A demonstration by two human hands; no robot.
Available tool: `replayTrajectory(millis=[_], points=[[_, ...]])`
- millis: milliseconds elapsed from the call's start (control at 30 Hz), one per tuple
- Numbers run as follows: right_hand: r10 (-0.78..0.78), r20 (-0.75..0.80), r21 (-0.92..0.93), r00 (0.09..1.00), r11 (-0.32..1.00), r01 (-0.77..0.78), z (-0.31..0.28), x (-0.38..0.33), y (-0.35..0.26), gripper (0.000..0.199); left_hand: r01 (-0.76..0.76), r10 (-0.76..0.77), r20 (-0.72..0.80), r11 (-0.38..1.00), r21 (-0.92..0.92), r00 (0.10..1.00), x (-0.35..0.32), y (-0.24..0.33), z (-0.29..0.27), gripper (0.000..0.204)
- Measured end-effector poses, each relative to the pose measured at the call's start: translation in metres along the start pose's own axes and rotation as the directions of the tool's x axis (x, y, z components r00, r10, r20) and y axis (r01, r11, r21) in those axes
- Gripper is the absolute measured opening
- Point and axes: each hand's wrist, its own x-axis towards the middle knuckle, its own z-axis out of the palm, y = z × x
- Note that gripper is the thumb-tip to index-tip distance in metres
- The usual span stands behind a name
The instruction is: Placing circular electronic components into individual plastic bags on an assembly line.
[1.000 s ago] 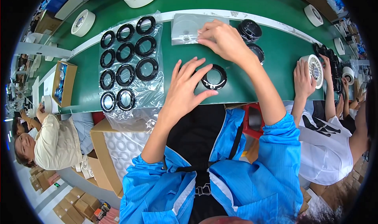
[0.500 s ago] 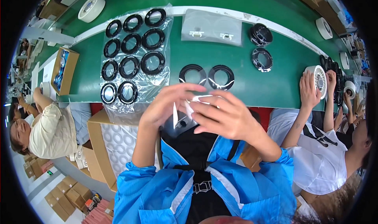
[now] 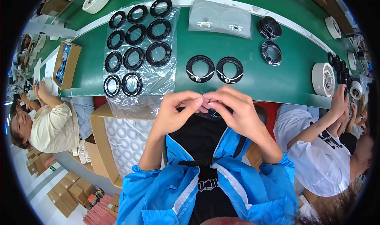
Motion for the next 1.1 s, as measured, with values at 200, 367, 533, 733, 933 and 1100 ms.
replayTrajectory(millis=[200, 367, 533, 733, 933, 1100], points=[[-0.164, 0.084, -0.363, 0.983, 0.914, 0.183, -0.003, -0.008, 0.001, 0.03, 0.009, -0.016, -0.097, 0.998, -0.066, 0.995, 0.001, -0.015, 0.013, 0.023], [-0.434, 0.013, -0.556, 0.901, 0.745, 0.368, -0.003, -0.009, 0.012, 0.026, 0.074, -0.09, -0.154, 0.991, -0.108, 0.984, 0.01, -0.02, 0.022, 0.025], [-0.418, -0.048, -0.286, 0.907, 0.876, 0.388, -0.025, -0.013, 0.01, 0.018, 0.25, -0.236, -0.297, 0.968, 0.01, 0.925, 0.018, -0.006, 0.015, 0.025], [0.202, -0.253, 0.255, 0.946, 0.957, -0.136, -0.059, 0.008, 0.029, 0.007, 0.112, -0.018, -0.274, 0.937, 0.332, 0.962, 0.016, -0.009, 0.017, 0.017], [0.527, -0.203, 0.313, 0.825, 0.834, -0.455, -0.05, 0.017, 0.078, 0.009, -0.086, 0.158, -0.094, 0.846, 0.526, 0.983, 0.01, -0.023, 0.022, 0.011], [0.528, -0.299, 0.278, 0.795, 0.845, -0.457, -0.041, 0.015, 0.08, 0.011, -0.074, 0.157, -0.11, 0.841, 0.536, 0.981, 0.011, -0.024, 0.025, 0.01]])
